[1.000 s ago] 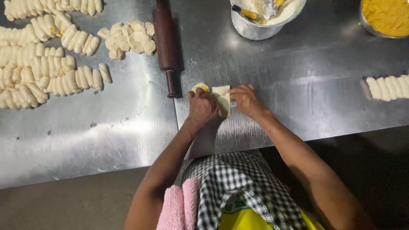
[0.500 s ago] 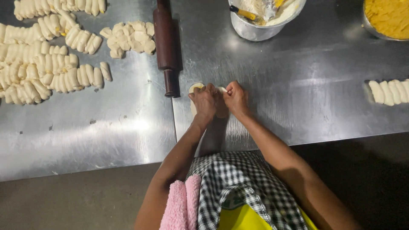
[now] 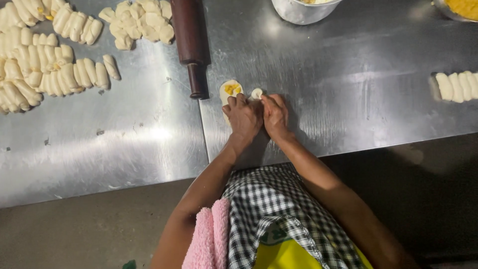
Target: Filling pieces of dough with yellow paste and rolling them into logs on a stainless steel bakery table.
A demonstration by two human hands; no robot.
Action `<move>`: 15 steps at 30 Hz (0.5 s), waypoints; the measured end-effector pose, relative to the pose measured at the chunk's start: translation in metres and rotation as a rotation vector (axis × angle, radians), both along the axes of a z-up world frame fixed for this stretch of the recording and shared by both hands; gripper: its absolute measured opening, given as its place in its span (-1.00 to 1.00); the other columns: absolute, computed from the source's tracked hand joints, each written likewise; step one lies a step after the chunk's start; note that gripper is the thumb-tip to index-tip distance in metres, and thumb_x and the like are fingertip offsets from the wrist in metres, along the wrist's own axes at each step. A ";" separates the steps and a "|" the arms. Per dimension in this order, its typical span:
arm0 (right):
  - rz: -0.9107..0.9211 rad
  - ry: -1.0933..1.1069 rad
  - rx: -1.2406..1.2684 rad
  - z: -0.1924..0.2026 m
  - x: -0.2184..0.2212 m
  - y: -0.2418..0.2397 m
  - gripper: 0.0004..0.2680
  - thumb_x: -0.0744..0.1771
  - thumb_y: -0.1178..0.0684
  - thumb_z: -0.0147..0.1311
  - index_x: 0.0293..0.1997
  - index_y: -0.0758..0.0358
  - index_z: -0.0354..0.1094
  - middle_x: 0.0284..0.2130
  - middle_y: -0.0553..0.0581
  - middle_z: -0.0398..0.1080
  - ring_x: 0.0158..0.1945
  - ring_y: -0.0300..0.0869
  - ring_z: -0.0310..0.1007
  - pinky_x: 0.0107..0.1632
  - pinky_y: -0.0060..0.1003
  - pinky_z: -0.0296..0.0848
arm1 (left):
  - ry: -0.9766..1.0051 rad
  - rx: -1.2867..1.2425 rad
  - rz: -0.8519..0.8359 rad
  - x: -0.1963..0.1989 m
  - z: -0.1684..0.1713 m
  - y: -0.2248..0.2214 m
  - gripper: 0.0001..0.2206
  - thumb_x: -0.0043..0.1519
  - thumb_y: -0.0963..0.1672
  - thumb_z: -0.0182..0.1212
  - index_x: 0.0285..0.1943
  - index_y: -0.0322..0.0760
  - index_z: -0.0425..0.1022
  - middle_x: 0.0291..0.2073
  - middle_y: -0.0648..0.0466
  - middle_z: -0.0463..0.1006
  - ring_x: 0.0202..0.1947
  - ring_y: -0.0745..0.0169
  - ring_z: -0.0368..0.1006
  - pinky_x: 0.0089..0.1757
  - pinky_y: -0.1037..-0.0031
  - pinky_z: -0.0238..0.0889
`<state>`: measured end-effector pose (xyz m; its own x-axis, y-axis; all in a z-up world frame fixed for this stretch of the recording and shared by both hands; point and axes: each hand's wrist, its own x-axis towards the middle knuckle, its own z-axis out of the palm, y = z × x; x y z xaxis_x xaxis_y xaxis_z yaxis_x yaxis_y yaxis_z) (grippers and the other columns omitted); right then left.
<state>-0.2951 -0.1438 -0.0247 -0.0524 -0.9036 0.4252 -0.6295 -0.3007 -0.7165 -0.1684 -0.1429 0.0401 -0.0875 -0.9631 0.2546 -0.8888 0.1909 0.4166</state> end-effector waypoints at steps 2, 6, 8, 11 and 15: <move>0.016 0.020 -0.020 -0.002 0.003 0.005 -0.83 0.35 0.33 0.09 0.03 0.41 0.47 -0.17 0.27 0.45 -0.05 0.09 0.44 0.00 -0.10 0.44 | -0.014 -0.007 -0.037 0.005 -0.003 0.002 -0.85 0.08 -0.10 0.27 -0.23 -0.12 0.67 -0.16 -0.07 0.42 -0.06 -0.16 0.24 -0.11 0.03 0.01; 0.070 0.298 -0.022 0.028 0.006 0.019 -0.73 0.32 0.32 0.09 0.15 0.48 0.47 -0.09 0.29 0.38 0.01 0.09 0.31 0.04 -0.04 0.32 | -0.044 -0.039 -0.138 0.015 -0.012 0.006 -0.74 0.11 -0.13 0.26 -0.02 -0.11 0.66 -0.12 -0.07 0.39 -0.05 -0.14 0.23 -0.10 0.05 0.02; 0.090 0.415 0.034 0.034 0.006 0.026 -0.72 0.30 0.30 0.10 0.13 0.45 0.47 -0.08 0.27 0.38 0.03 0.08 0.29 0.06 -0.02 0.28 | -0.058 -0.026 -0.176 0.025 -0.017 0.014 -0.72 0.10 -0.12 0.26 0.00 -0.11 0.65 -0.12 -0.06 0.39 -0.04 -0.12 0.23 -0.08 0.05 0.02; 0.108 0.503 0.127 0.049 -0.002 0.011 -0.73 0.27 0.25 0.10 0.07 0.37 0.49 -0.09 0.22 0.38 0.05 0.06 0.28 0.08 0.00 0.22 | -0.051 -0.029 -0.235 0.036 -0.007 0.014 -0.69 0.06 -0.12 0.27 0.01 -0.13 0.62 -0.11 -0.05 0.39 -0.03 -0.11 0.24 -0.07 0.06 0.03; 0.122 0.554 0.161 0.046 0.000 0.013 -0.76 0.24 0.23 0.10 -0.02 0.32 0.52 -0.11 0.17 0.40 0.05 0.02 0.29 0.08 -0.03 0.19 | 0.016 -0.010 -0.304 0.051 -0.008 0.022 -0.62 0.05 -0.14 0.33 0.11 -0.14 0.59 -0.14 -0.03 0.36 -0.06 -0.07 0.24 -0.08 0.08 0.04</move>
